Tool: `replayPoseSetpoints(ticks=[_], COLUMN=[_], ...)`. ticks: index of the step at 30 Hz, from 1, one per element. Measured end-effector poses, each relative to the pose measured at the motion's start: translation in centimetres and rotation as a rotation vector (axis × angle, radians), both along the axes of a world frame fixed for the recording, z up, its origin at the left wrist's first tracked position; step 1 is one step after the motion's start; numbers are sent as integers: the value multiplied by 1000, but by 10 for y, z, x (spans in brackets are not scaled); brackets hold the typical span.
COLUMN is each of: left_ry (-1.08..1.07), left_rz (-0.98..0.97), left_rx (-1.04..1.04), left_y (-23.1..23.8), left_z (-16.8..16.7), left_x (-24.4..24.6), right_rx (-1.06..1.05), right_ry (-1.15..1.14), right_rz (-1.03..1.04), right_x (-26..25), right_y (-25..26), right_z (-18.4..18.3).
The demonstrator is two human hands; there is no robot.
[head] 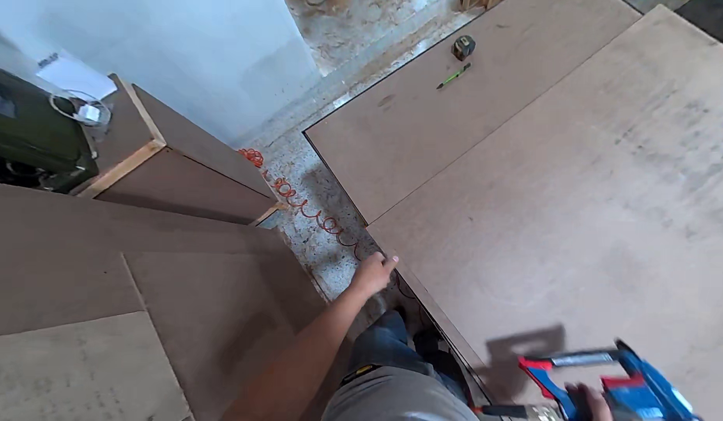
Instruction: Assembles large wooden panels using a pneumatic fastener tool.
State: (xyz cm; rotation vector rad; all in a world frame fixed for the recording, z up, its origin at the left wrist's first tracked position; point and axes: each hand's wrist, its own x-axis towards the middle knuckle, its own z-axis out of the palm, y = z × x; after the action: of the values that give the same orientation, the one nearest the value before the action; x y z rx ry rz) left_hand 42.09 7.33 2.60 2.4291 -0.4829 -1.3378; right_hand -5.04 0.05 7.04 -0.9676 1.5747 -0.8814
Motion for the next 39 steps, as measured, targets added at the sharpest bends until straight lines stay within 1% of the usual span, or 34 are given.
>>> replayPoseSetpoints(ticks=[2, 4, 6, 7, 8, 10, 12, 13, 14, 15, 16, 17, 19, 20, 22, 23, 25, 27, 29, 32, 33, 36, 39], left_ry=[9, 28, 2, -20, -36, -60, 18, 84, 130, 143, 137, 81, -151, -272, -419, -494, -610, -654, -677, -703, -687, -623, -614], left_rz=[-155, -275, -318, -306, -257, -95, 62, 129, 161, 167, 134, 56, -188, -308, -514, -603, -762, -868, -859, -800, -792, -775, -837], left_rx=[-169, -330, -424, -419, -405, -393, -369, -372, -378, -405, -448, -466, -421, -369, -270, -238, -209, -161, -141, -205, -194, -108, -31], left_y=[5, 4, 3, 4, 8, 23, 37, 44, 51, 54, 53, 49, 28, 11, -35, -59, -106, -136, -143, -118, -104, -66, -61], left_z=[38, 72, 95, 102, 106, 102, 95, 89, 84, 79, 76, 78, 79, 75, 59, 43, 11, -6, -13, -14, -15, -36, -55], left_x=[-36, -69, -86, -83, -74, -39, 9, 32, 52, 71, 92, 114, 161, 185, 227, 245, 267, 263, 242, 194, 178, 145, 124], right_rx=[-78, -135, -173, -197, -236, -318, -379, -365, -336, -301, -251, -184, 6, 108, 271, 341, 481, 586, 630, 647, 653, 645, 650], right_ry=[-31, 54, 157, 185, 196, 153, 81, 61, 51, 76, 148, 253, 498, 611, 799, 868, 922, 931, 921, 907, 915, 992, 1017], right_rz=[232, 436, 561, 624, 686, 810, 960, 1037, 1060, 1014, 906, 746, 399, 237, -31, -117, -247, -310, -332, -304, -291, -304, -358], right_x=[74, 151, 223, 253, 280, 321, 350, 358, 359, 354, 340, 316, 240, 195, 105, 65, 8, -26, -46, -66, -69, -66, -62], right_y=[-1, 5, 20, 27, 34, 49, 58, 61, 65, 65, 63, 63, 65, 70, 87, 97, 110, 113, 107, 90, 85, 76, 75], right_z=[14, 17, 18, 20, 24, 24, 17, 13, 8, 2, -7, -17, -41, -51, -62, -66, -69, -69, -71, -86, -94, -111, -112])
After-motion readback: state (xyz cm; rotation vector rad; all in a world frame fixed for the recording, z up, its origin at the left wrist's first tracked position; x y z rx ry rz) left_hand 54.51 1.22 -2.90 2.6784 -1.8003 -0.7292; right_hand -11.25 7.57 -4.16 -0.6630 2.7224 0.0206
